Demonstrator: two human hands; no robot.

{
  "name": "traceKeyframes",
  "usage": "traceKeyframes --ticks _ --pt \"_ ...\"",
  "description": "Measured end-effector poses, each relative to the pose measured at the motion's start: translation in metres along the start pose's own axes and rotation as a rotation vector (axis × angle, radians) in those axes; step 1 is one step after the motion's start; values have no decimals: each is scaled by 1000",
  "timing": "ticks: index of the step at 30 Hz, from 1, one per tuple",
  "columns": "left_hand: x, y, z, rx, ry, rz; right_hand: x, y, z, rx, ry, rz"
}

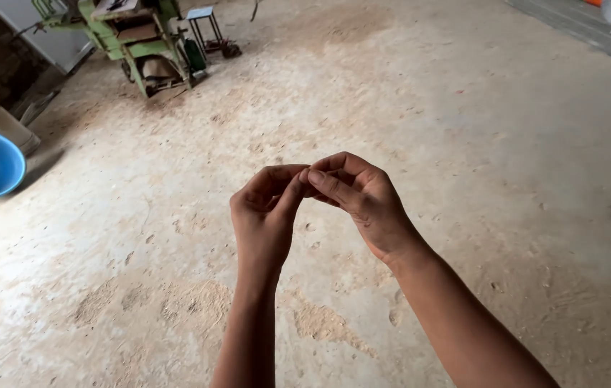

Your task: Working with metal strips, bolts, and various hand tools on a workbench to repair or maintain equipment.

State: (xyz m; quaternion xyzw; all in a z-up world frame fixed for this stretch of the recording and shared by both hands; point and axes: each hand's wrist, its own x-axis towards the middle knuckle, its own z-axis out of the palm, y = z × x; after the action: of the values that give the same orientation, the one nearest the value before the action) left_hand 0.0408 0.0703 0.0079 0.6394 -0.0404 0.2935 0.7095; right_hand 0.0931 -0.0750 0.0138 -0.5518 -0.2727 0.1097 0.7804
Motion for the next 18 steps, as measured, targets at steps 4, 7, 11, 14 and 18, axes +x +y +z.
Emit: traceKeyframes --ticks 4,7,11,14,18 --pt "18 -16 -19 -60 45 65 34 14 12 -32 -56 13" --pt "26 -18 -34 41 124 78 57 27 24 1 -95 35" --pt "40 -21 -63 57 230 91 92 52 46 86 -220 74" --pt "47 -12 -87 154 333 120 117 58 71 105 -320 94" --pt "60 -7 -98 217 476 113 152 72 87 201 -480 148"
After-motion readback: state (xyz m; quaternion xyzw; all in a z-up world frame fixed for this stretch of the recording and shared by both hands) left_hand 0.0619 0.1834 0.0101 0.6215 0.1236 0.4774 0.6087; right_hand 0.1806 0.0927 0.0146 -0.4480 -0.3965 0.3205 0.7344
